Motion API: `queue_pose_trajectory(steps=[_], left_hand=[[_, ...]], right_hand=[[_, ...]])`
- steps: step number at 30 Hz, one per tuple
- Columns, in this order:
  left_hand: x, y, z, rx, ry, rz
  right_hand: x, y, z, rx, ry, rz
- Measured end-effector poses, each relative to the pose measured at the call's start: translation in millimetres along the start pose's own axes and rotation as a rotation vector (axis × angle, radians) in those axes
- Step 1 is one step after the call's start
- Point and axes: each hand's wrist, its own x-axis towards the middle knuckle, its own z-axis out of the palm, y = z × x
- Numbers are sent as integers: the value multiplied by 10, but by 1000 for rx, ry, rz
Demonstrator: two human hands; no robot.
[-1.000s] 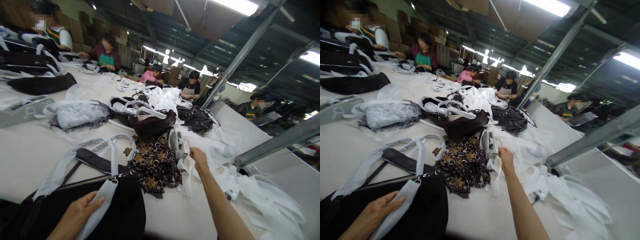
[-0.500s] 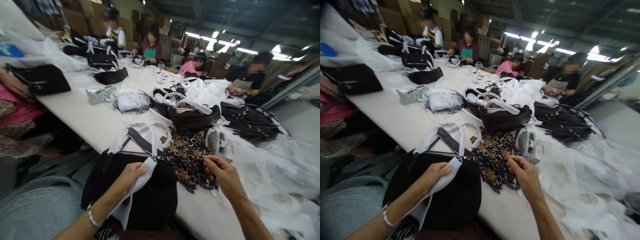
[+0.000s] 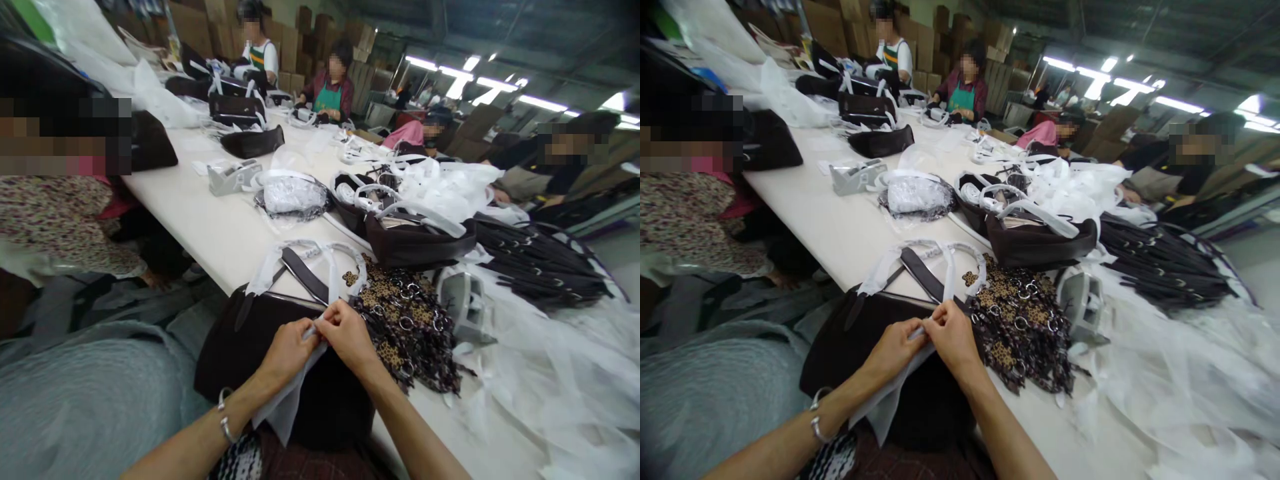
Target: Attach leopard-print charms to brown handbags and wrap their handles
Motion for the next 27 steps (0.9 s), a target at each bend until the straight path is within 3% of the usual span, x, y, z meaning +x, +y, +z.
queue_pose_trajectory(steps=[4,8,15,22,25,27], left_hand=[[-61,64,6,331,41,84],[-85,37,51,514,47,132],[-106,21,43,489,73,154],[23,-37,-13,-4,-67,70],[80,-73,-34,-64,-100,5],[81,-52,-50,-33,-89,33]], right_hand=[[24,29,-1,-32,-27,59],[16,8,-16,-18,-64,165],[-33,-5,-68,-65,-95,281],[-222,164,-149,-150,1,91],[-319,186,-281,-309,77,-56],[-318,145,-374,-416,101,-241]])
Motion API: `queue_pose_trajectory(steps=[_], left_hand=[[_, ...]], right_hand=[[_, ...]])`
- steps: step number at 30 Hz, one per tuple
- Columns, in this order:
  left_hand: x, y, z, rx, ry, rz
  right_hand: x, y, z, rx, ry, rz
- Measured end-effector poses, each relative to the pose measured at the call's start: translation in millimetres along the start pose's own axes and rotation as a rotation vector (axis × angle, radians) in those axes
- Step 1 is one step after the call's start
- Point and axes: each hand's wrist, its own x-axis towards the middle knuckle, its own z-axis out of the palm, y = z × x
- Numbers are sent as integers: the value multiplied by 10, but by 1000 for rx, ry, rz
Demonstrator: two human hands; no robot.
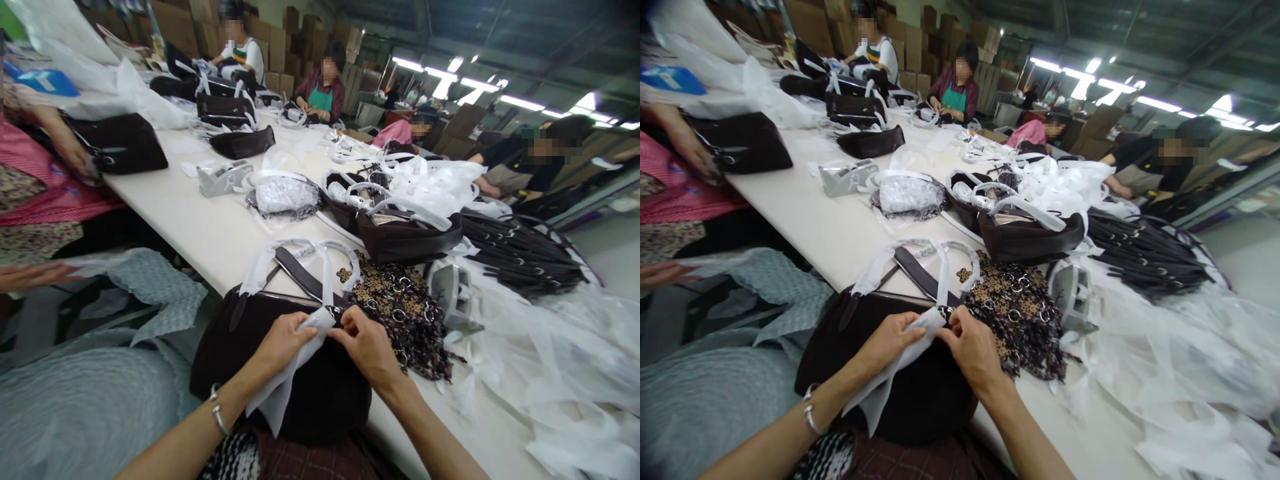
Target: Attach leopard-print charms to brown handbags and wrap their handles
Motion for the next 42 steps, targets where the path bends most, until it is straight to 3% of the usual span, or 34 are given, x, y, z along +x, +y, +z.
queue_pose_trajectory(steps=[2,4,7,12,17,21,24,28,32,36,42], left_hand=[[-30,52,-6,38,33,69],[-78,105,2,96,77,100],[-153,142,33,283,92,98],[-192,140,106,535,66,161],[-195,231,41,389,63,124],[-308,241,-180,229,-98,74],[-438,136,-323,173,-186,-24],[-550,-57,-363,-183,-193,-220],[-574,-172,-320,-488,-229,-293],[-586,-220,-290,-449,-212,-245],[-616,-244,-252,-144,-143,-59]], right_hand=[[100,-21,-79,-93,-31,-250],[263,-51,-114,-201,-151,-484],[528,-90,-83,-359,-374,-660],[745,-149,38,-565,-587,-760],[774,-178,31,-495,-665,-644],[778,-202,-20,-362,-641,-564],[684,-220,-67,-270,-569,-557],[363,-253,-133,-170,-393,-699],[89,-322,-55,-158,-395,-875],[119,-383,198,-72,-374,-919],[266,-338,417,102,-423,-783]])
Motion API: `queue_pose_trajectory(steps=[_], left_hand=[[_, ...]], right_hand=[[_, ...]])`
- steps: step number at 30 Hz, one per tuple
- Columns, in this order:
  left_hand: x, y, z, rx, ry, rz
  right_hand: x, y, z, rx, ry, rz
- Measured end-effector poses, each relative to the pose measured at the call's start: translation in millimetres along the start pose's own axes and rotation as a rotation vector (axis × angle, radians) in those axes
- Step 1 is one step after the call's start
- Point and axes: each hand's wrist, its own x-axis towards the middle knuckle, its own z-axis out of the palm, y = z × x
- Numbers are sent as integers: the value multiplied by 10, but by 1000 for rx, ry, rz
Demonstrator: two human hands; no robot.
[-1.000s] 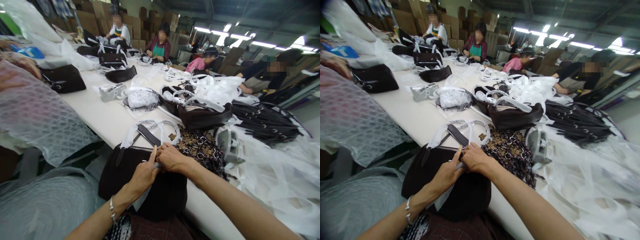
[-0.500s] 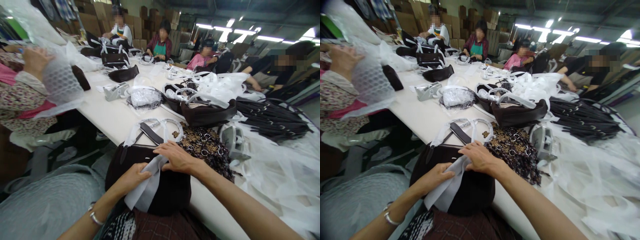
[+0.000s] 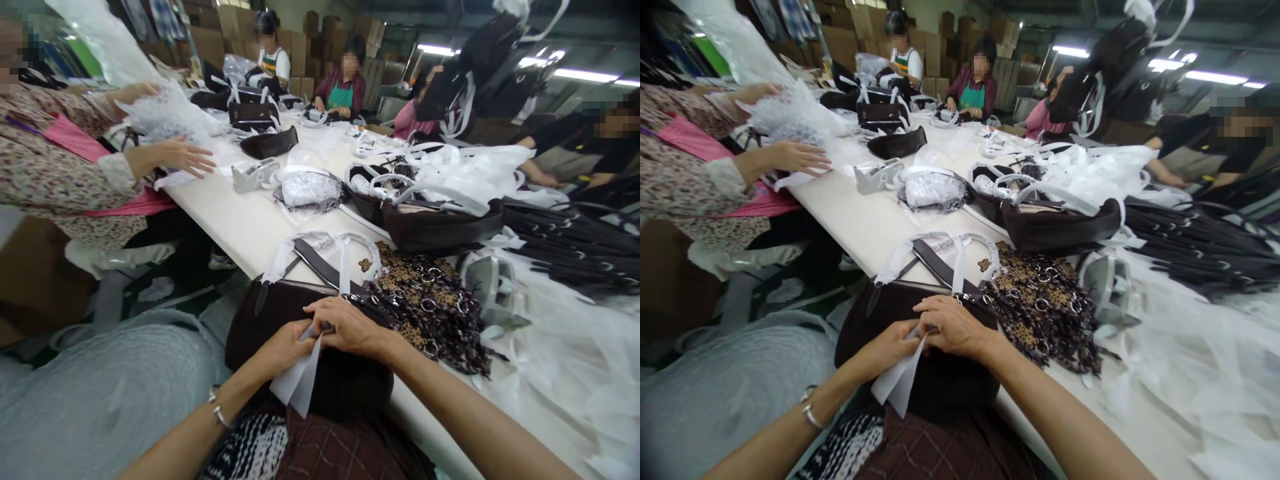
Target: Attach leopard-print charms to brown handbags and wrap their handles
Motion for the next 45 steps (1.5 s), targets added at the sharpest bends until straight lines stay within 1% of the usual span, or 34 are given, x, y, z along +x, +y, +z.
queue_pose_trajectory(steps=[3,6,8,11,14,16,19,22,24,27,29,30,33,35,36,37,38,40,41,43,45], left_hand=[[-29,14,14,181,36,43],[-114,-8,-6,368,110,72],[-207,-78,-36,472,185,97],[-373,-250,-82,663,283,173],[-509,-355,-98,828,300,261],[-550,-315,-80,820,294,250],[-516,-142,-17,751,289,175],[-399,-23,40,767,355,111],[-321,-37,38,709,400,74],[-254,-140,-24,501,428,-5],[-242,-190,-73,376,387,-49],[-242,-195,-91,344,341,-61],[-248,-143,-112,374,195,-78],[-251,-105,-108,409,169,-70],[-252,-100,-104,391,165,-56],[-252,-108,-101,346,159,-39],[-253,-128,-97,281,145,-28],[-253,-187,-90,126,98,-40],[-253,-219,-85,59,81,-56],[-248,-274,-73,-31,83,-91],[-233,-326,-63,-68,121,-104]], right_hand=[[-16,62,19,-18,-53,117],[-12,142,37,-97,-115,120],[7,196,52,-139,-133,131],[48,249,81,-182,-136,211],[84,275,117,-216,-158,262],[99,288,141,-224,-165,275],[109,297,158,-221,-164,286],[107,285,136,-220,-161,299],[99,268,103,-191,-148,307],[79,253,54,-124,-135,310],[68,261,45,-108,-135,304],[65,269,51,-113,-133,303],[80,286,88,-149,-133,312],[97,259,93,-146,-133,310],[96,228,75,-129,-120,289],[83,187,39,-103,-80,257],[48,141,-17,-69,-8,222],[-108,56,-194,5,213,195],[-238,33,-309,34,346,225],[-610,48,-571,42,623,379],[-1107,143,-844,-33,897,626]])
